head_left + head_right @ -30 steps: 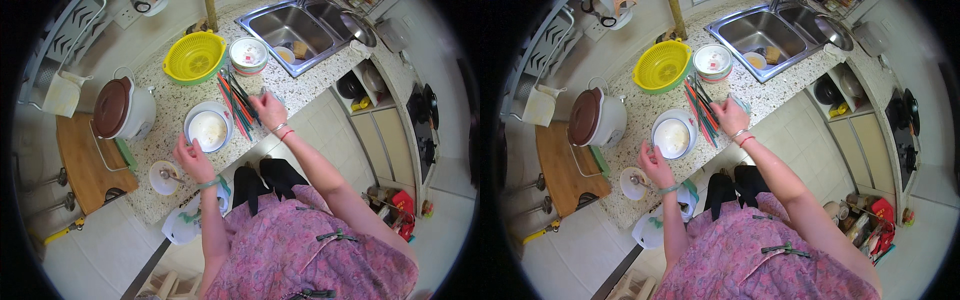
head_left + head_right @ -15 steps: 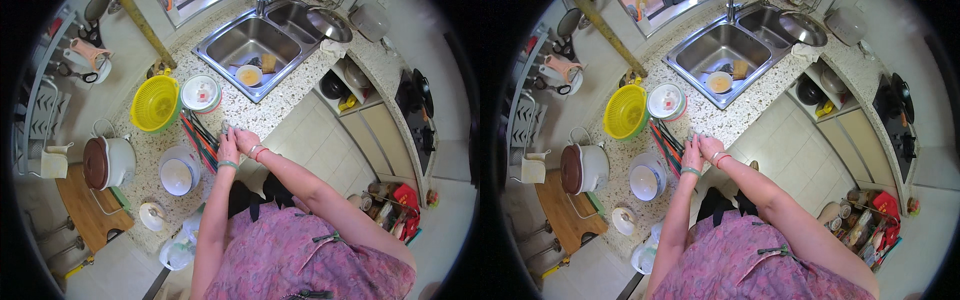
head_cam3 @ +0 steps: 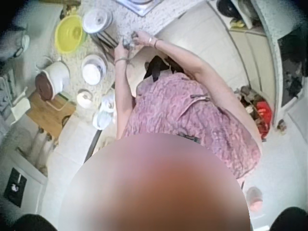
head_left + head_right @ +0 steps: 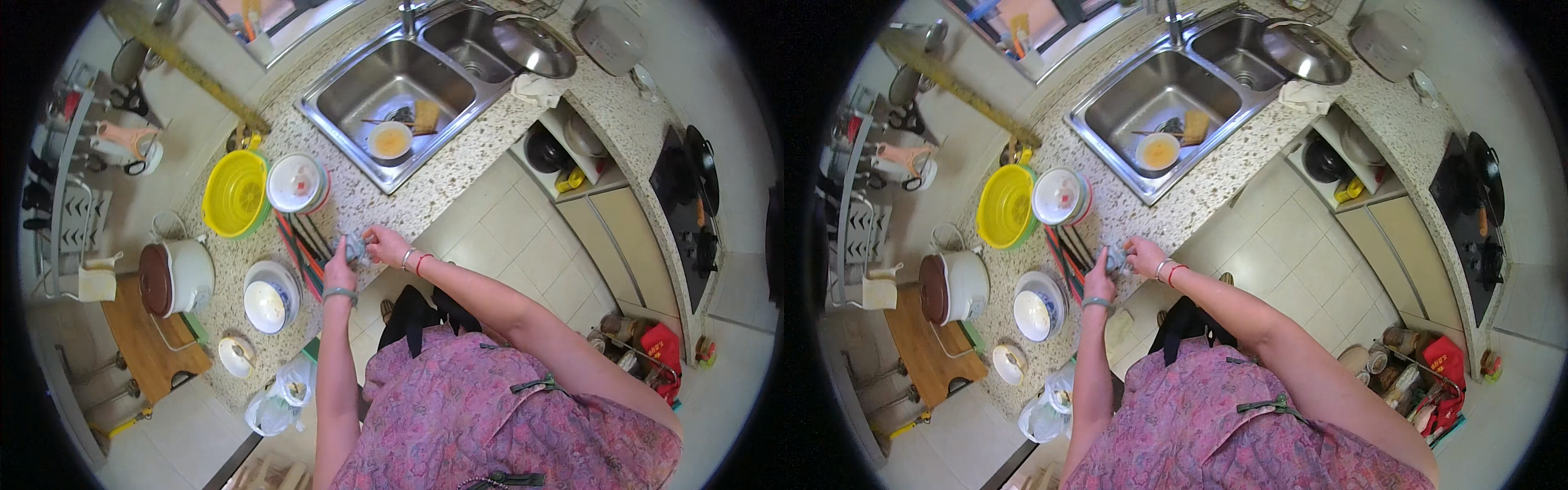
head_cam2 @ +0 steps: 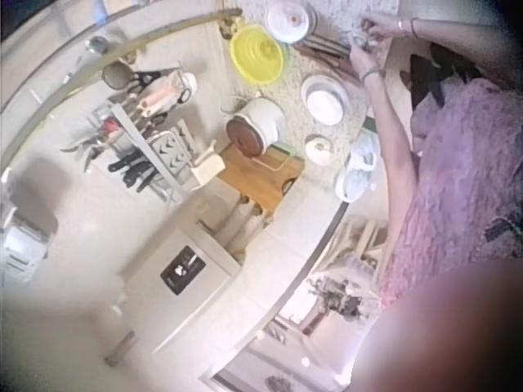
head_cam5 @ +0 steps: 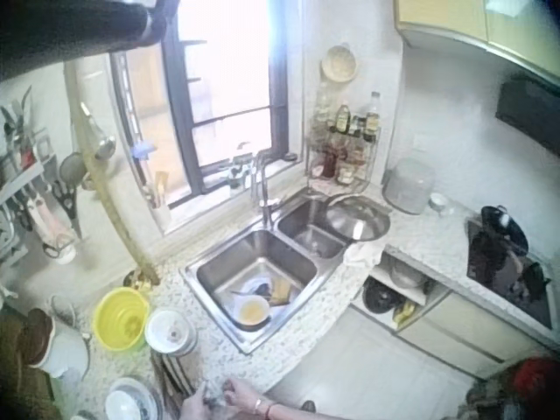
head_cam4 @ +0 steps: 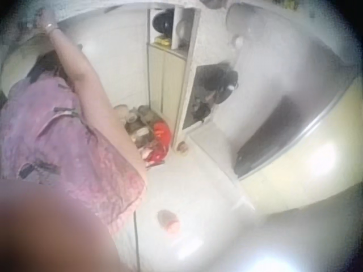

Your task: The person cleans a dining table with a cloth, then moves to the kitchen to open a rice cooker. They scoop cooked rice into a bowl using a rice paddle and place the bowl on the dining table.

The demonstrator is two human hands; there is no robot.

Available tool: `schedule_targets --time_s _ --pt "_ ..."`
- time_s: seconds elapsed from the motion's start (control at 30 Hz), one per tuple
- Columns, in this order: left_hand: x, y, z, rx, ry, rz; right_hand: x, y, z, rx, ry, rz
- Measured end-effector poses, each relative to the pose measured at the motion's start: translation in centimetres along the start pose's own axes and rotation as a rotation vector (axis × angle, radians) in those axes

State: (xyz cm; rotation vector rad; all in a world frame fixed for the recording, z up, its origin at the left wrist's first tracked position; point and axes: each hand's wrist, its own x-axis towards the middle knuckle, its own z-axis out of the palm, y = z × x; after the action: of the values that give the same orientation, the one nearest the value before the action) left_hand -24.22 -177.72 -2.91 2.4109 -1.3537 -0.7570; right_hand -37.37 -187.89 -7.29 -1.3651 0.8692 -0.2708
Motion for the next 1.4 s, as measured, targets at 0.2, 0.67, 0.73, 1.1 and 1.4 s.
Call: schedule_targets --time_s 0.2,0.67,0.73,1.1,1.4 --pt "-1.0 9.2 -1.8 0.047 0.112 -0.027 -1.8 -4.0 -7.5 0.229 0.031 0.160" --pt "9.1 37.1 6.8 -0.817 0.011 0.695 -5.3 -8.5 -26.7 1.030 0.187 -0.128" --pt "11.3 39.0 8.0 -0.835 -0.036 0.704 -6.2 -8.8 -28.8 1.023 0.193 -0.071" --pt "24.1 48.8 13.4 -1.378 -0.508 0.075 -4.9 -9.6 -47.4 0.461 0.590 -0.219" --pt "36.2 59.0 16.2 -1.642 -0.681 -0.038 2.5 -12.1 -65.8 0.335 1.022 -0.144"
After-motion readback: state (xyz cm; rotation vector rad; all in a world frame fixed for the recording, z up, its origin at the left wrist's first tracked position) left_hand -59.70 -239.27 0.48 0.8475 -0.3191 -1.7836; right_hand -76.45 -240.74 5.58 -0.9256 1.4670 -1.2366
